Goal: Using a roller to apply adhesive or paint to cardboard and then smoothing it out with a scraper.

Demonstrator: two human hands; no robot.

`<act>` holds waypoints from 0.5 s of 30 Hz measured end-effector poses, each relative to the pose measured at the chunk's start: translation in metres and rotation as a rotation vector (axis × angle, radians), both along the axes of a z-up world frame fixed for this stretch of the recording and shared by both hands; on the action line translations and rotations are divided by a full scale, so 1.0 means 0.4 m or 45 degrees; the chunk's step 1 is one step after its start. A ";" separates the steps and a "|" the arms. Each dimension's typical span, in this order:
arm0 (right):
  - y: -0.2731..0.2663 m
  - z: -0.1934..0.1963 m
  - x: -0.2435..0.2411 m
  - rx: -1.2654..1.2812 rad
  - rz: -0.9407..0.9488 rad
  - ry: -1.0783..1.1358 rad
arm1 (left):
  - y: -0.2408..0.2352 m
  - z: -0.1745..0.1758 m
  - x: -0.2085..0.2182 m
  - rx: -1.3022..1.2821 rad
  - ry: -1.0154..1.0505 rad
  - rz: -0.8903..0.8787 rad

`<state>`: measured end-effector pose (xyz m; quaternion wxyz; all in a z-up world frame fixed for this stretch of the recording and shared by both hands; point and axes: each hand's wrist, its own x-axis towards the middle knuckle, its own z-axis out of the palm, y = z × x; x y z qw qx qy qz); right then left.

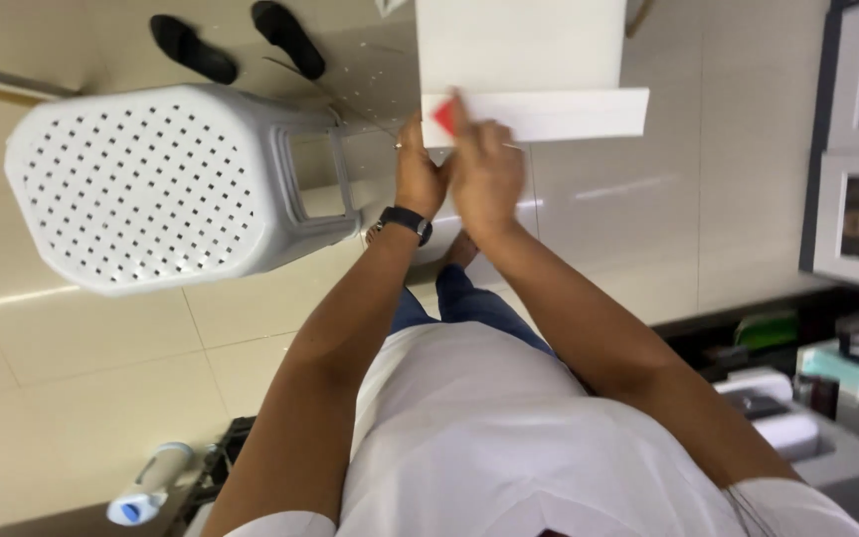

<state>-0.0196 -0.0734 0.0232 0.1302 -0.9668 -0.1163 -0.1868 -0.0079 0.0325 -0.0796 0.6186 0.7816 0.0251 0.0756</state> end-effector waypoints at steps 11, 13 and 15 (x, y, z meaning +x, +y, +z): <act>-0.121 -0.077 0.002 -0.077 -0.643 -0.019 | 0.035 0.114 0.023 -0.065 0.201 -0.149; 0.033 -0.032 -0.029 -0.060 -0.364 0.038 | 0.047 0.090 0.010 -0.080 0.114 -0.162; 0.051 -0.014 -0.004 -0.091 -0.258 -0.059 | 0.055 0.083 0.046 0.088 0.003 -0.174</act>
